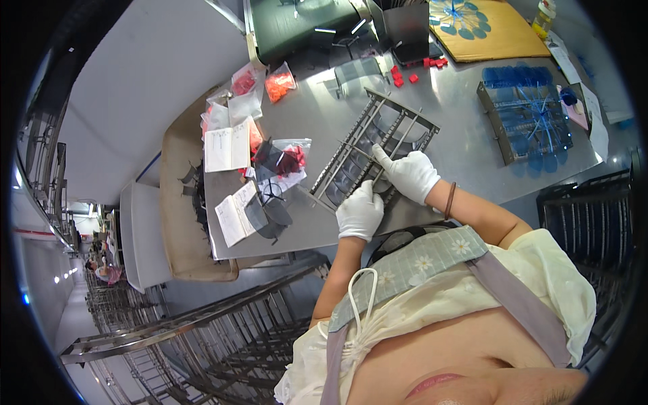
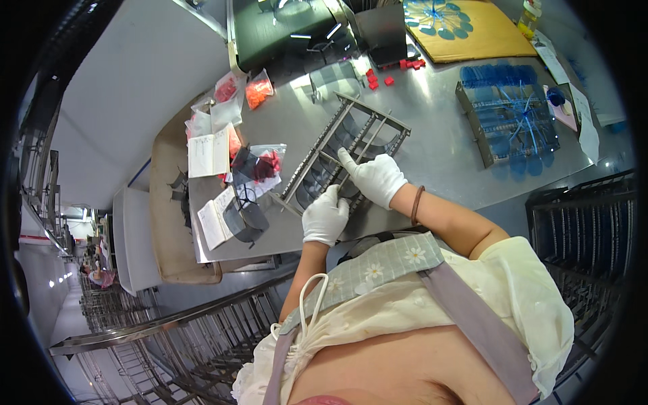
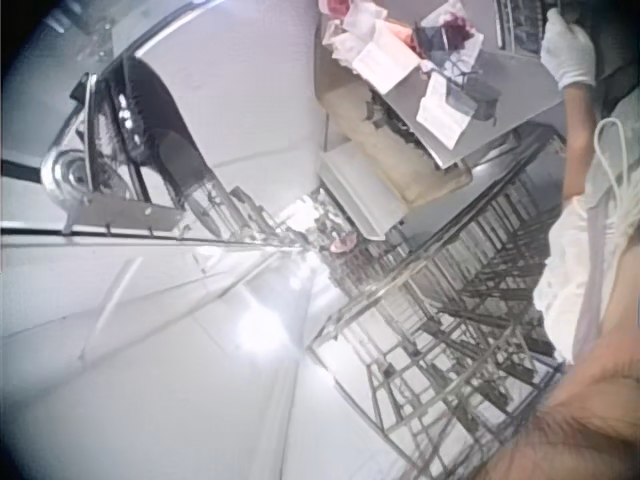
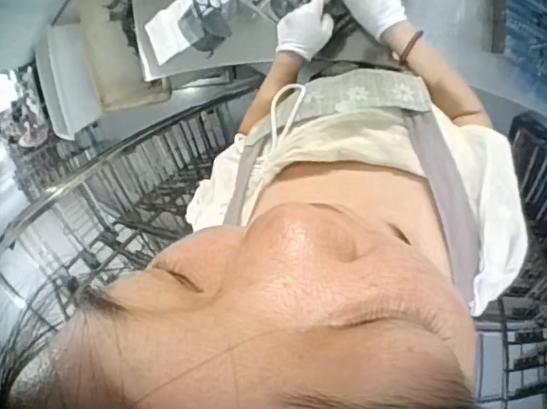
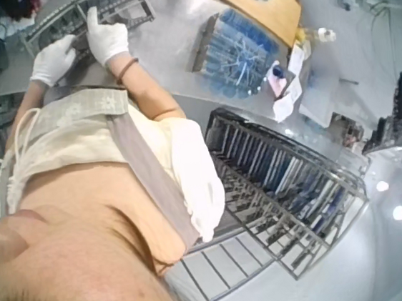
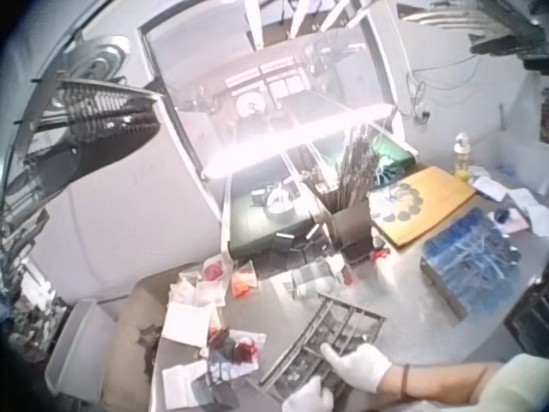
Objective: The person assembles blue plastic decorative pieces onto metal racks at a stainless steel workbench. They repeatedly pick up bundles of blue pieces, separate them, and place them into slots on the racks, then move the loaded racks aside and bring new ones into view.
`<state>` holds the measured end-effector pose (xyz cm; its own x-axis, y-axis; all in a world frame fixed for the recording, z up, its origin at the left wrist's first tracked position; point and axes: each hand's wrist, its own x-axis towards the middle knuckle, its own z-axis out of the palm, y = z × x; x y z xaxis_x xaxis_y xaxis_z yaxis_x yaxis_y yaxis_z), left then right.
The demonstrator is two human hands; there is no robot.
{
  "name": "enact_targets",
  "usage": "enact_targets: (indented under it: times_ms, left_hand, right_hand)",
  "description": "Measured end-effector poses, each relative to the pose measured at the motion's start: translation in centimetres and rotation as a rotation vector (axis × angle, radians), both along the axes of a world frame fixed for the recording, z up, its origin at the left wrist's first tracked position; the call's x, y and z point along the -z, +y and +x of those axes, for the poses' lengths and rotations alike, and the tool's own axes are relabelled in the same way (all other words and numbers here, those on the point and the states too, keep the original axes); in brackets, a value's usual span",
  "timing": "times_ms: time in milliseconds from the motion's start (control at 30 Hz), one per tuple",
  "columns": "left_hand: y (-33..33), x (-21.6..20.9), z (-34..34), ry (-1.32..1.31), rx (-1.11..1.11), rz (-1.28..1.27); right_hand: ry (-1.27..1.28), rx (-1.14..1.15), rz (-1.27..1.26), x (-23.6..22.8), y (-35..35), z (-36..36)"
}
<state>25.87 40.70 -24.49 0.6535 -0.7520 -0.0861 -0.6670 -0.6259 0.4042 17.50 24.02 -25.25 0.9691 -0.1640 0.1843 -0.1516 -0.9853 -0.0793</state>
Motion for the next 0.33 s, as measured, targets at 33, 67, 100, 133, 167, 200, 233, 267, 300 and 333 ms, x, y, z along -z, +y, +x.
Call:
enact_targets:
  times_ms: [33,67,100,133,167,200,233,267,300,333]
  left_hand:
    - [0.0,0.0,0.2,0.016,0.009,0.019]
    - [0.0,0.0,0.4,0.073,-0.005,0.033]
    - [0.0,0.0,0.6,0.11,-0.015,0.016]
    - [0.1,0.0,0.7,0.137,0.014,0.032]
    - [0.1,0.1,1.0,0.105,0.023,-0.029]
    - [0.2,0.0,1.2,0.089,0.038,-0.082]
    - [0.3,-0.1,1.5,0.119,0.044,-0.119]
    - [0.6,-0.3,2.0,0.163,0.049,-0.104]
    - [1.0,-0.5,2.4,0.134,0.069,-0.135]
    - [1.3,-1.0,3.4,0.111,0.122,-0.092]
  right_hand:
    - [0.003,0.07,-0.072,0.6,0.3,0.3]
    - [0.022,0.034,-0.034,1.0,0.5,0.6]
    - [0.012,0.042,-0.01,1.4,0.6,0.7]
    - [-0.029,0.039,0.007,1.6,0.8,0.8]
    - [-0.149,0.044,-0.016,1.5,0.9,0.8]
    - [-0.224,0.011,0.057,1.2,1.2,0.5]
    - [-0.125,0.018,0.151,0.5,1.2,0.1]
    - [-0.117,0.031,0.217,-0.4,1.4,-0.5]
    - [-0.053,0.013,0.299,-1.7,1.2,-1.2]
    - [-0.04,-0.012,0.441,-3.3,0.8,-2.1]
